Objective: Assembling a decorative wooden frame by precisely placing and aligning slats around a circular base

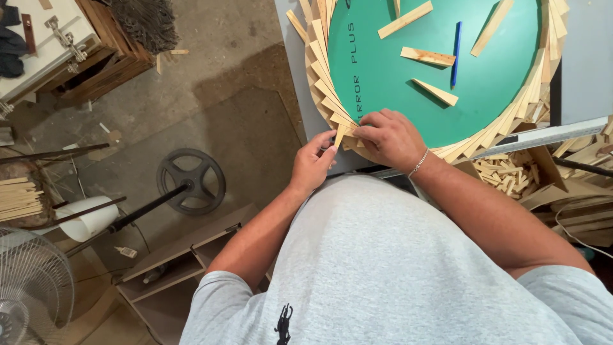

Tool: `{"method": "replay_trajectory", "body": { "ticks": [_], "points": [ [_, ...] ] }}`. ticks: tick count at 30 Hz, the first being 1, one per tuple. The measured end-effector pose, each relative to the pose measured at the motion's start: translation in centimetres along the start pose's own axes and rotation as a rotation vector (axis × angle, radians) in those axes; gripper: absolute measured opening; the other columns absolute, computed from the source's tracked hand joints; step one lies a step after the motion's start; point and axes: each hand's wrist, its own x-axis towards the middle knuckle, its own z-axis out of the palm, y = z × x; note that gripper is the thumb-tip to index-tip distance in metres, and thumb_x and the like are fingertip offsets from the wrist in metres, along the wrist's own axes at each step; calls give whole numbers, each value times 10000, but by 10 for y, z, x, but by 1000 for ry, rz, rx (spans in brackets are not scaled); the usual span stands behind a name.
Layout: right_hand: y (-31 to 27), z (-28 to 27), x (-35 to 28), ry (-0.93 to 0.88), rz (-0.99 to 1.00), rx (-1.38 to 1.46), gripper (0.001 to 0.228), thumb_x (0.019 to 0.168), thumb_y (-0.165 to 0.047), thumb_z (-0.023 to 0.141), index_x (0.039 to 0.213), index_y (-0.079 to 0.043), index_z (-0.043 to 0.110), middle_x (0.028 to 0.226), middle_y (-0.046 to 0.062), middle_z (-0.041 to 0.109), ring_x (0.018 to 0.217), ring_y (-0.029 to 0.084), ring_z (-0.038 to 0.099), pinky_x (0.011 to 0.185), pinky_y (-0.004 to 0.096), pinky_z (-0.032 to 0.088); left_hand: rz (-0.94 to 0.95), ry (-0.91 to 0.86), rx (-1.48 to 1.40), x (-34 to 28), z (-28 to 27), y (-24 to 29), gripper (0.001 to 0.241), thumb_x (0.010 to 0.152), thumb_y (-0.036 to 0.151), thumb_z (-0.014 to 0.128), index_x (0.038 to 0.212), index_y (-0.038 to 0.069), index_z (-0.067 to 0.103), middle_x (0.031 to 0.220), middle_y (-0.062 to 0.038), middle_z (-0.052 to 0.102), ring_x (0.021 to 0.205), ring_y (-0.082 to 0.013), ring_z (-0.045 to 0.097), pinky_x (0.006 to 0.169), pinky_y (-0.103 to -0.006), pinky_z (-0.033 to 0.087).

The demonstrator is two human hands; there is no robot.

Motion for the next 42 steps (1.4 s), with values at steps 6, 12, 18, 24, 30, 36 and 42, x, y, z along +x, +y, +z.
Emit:
{"method": "replay_trajectory", "body": {
  "ticks": [6, 12, 18, 24, 30, 36, 42],
  "points": [
    [1, -1, 1, 11, -11, -25, 84, 903, -198, 723, 959, -260, 722, 1041, -16, 675, 867, 241, 650, 709, 383, 523, -13, 35, 86, 1, 3, 12, 333, 921, 156, 724, 1249, 207, 752, 986, -178, 706, 675, -249, 758, 555, -297, 637],
    [1, 0, 2, -5, -1, -28, 77, 898, -203, 728, 947, -263, 726, 1044, -21, 674, 873, 233, 646, 713, 379, 522, 25, 124, 281, 12, 7, 23, 223, 867, 271, 783, 1089, 250, 799, 947, -68, 783, 831, -243, 764, 684, -348, 610],
    [1, -1, 2, -25, 13, -19, 59, 902, -195, 725, 935, -243, 725, 1036, -17, 678, 875, 238, 650, 722, 382, 527, 16, 163, 379, 28, 10, 18, 158, 811, 345, 817, 947, 269, 797, 848, 42, 756, 708, -151, 729, 631, -305, 589],
    [5, 4, -2, -66, 50, 14, 109, 891, -187, 711, 970, -257, 738, 1056, -17, 678, 909, 245, 653, 759, 393, 535, -20, 162, 488, 27, 13, 41, 201, 768, 395, 819, 890, 243, 770, 850, 51, 729, 774, -186, 733, 715, -315, 581],
    [4, -6, 3, -103, 63, 60, 107, 891, -177, 699, 970, -238, 740, 1058, -11, 680, 915, 260, 658, 768, 409, 539, -45, 147, 587, 28, 15, 47, 253, 753, 457, 805, 869, 241, 745, 874, 45, 706, 906, -218, 725, 815, -349, 579],
    [55, -42, 27, 115, 74, -111, 164, 890, -90, 715, 1029, -173, 743, 964, 42, 696, 850, 275, 634, 752, 415, 496, -84, 117, 585, 24, 17, 72, 250, 789, 397, 769, 748, 204, 615, 788, 59, 628, 803, -170, 616, 741, -336, 485],
    [127, -65, 40, -122, 320, -594, 225, 1062, -408, 702, 1105, -195, 759, 973, 22, 664, 864, 223, 558, 751, 358, 457, -174, 69, 557, 24, 12, 81, 407, 840, 397, 769, 645, 197, 473, 653, 97, 536, 641, -102, 491, 624, -330, 413]
  ]
}}
